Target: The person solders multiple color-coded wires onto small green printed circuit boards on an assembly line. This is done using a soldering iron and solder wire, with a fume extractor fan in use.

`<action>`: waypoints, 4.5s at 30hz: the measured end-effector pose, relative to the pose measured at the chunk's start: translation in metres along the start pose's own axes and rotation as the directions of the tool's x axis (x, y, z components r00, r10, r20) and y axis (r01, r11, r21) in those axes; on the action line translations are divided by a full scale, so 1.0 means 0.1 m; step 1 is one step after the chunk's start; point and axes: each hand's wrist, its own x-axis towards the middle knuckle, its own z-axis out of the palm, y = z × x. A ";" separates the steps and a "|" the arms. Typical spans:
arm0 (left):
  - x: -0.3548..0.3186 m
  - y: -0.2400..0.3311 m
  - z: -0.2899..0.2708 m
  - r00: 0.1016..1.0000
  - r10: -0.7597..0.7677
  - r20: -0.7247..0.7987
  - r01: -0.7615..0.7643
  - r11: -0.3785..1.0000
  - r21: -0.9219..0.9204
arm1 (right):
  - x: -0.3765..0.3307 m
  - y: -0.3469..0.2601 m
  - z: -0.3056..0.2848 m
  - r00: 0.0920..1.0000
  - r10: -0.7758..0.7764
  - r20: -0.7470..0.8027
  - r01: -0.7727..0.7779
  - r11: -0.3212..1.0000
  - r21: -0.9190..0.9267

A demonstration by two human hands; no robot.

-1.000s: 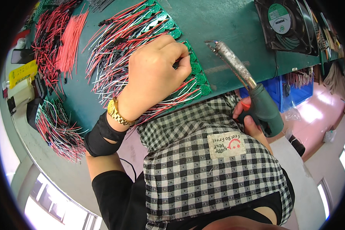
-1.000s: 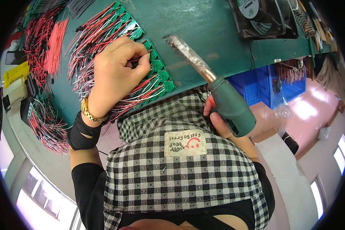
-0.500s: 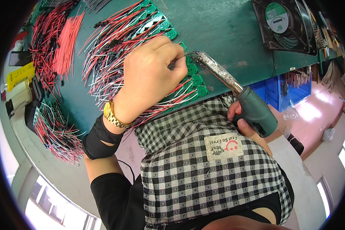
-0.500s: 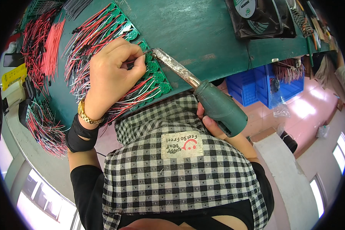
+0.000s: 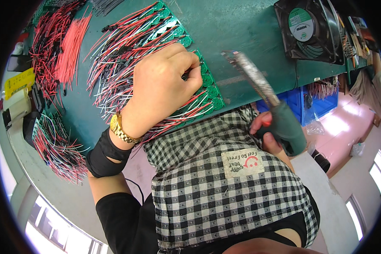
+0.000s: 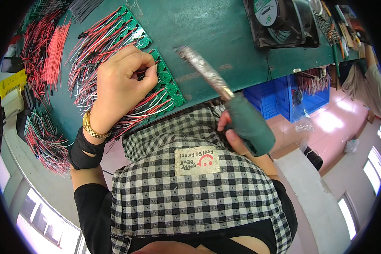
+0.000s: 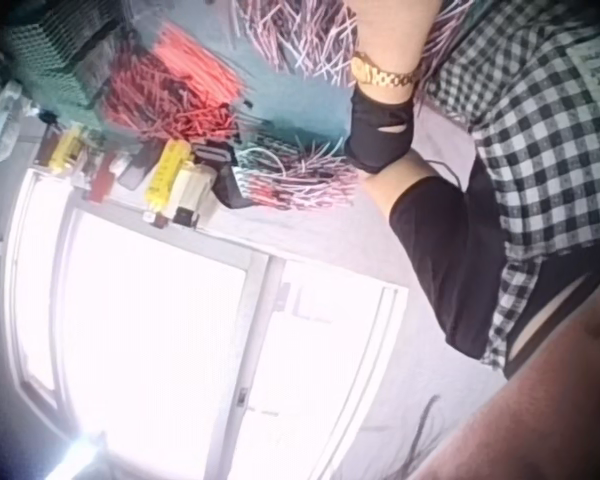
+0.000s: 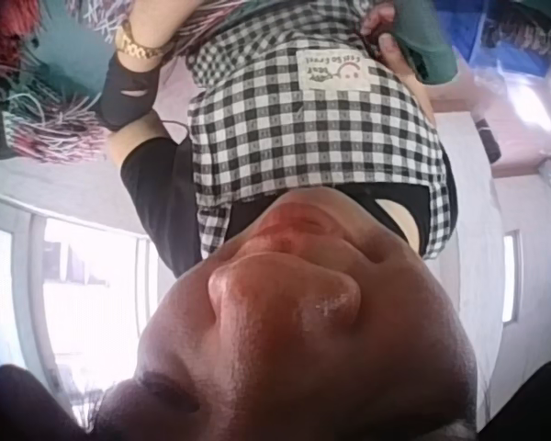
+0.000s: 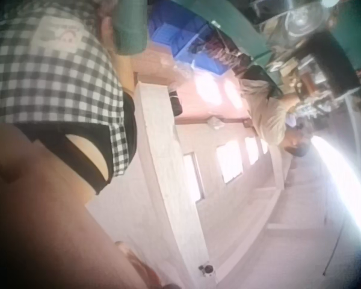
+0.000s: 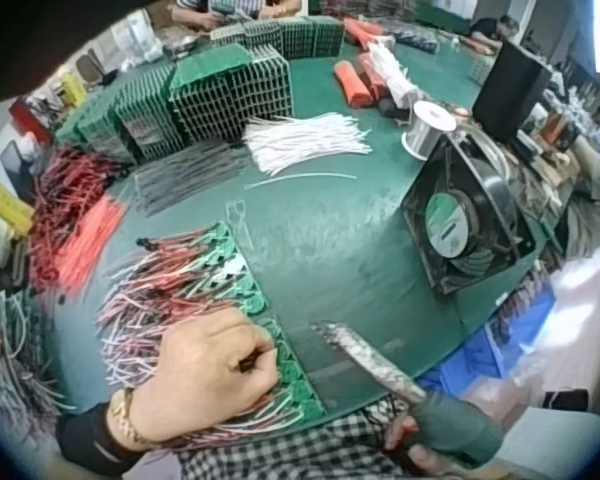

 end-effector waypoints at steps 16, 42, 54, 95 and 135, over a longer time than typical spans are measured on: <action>0.09 0.14 0.01 0.995 -0.079 0.058 0.081 0.996 -0.026 | 0.56 -0.53 -1.08 0.413 -0.814 -0.409 0.764 0.554 -0.331; 0.11 -0.40 -0.76 0.977 -0.056 -0.204 0.100 0.972 0.214 | 0.50 -0.04 -0.74 0.571 -0.631 -0.525 0.612 0.754 -0.241; 0.45 -2.47 -1.65 0.860 -0.385 -0.334 0.498 0.495 0.711 | 0.47 -0.06 -0.56 0.580 -0.590 -0.562 0.639 0.757 -0.135; -0.12 0.17 -0.04 0.976 0.061 0.210 -0.086 0.990 0.113 | 0.21 0.41 0.04 0.933 -0.336 -0.129 0.297 0.922 -0.249; -0.09 0.10 0.18 0.999 0.034 0.016 -0.035 0.994 0.101 | -0.30 0.41 0.02 0.994 -0.048 -0.099 0.027 0.980 -0.196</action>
